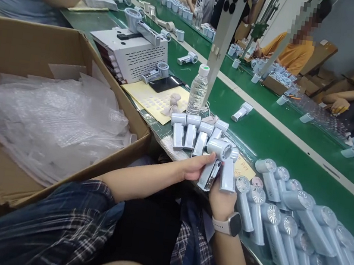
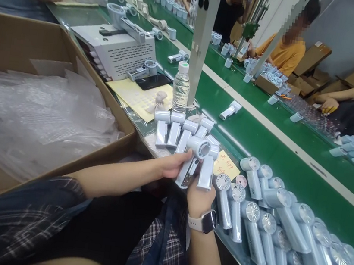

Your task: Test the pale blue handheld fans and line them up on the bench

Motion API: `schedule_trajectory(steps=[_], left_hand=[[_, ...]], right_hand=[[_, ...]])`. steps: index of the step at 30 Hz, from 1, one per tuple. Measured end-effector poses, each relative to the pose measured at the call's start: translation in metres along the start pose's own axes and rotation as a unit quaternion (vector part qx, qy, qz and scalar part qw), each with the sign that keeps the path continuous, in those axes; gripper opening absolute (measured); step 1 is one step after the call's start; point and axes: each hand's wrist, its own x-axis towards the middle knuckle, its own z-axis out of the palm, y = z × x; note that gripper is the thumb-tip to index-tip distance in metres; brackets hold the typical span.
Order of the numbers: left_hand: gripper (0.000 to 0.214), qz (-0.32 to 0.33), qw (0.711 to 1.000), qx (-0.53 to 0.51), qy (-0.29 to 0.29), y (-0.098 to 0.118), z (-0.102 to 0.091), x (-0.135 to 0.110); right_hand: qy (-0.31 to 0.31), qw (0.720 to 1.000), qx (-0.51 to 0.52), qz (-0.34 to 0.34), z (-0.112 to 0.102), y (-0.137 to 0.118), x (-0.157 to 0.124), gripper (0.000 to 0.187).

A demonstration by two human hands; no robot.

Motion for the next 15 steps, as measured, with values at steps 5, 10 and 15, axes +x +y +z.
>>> schedule_trajectory(steps=[5, 10, 15], left_hand=[[0.066, 0.016, 0.999, -0.036, -0.008, 0.015, -0.007, 0.004], [0.073, 0.111, 0.992, 0.046, 0.028, 0.029, -0.004, -0.011], [0.082, 0.184, 0.977, 0.086, 0.067, 0.051, 0.003, -0.037]], right_hand=[[-0.016, 0.999, -0.024, 0.033, 0.007, -0.001, -0.006, 0.019], [0.083, 0.994, 0.001, 0.068, 0.016, -0.004, -0.014, 0.024], [0.074, 0.992, -0.012, 0.101, 0.022, -0.002, -0.005, 0.021]])
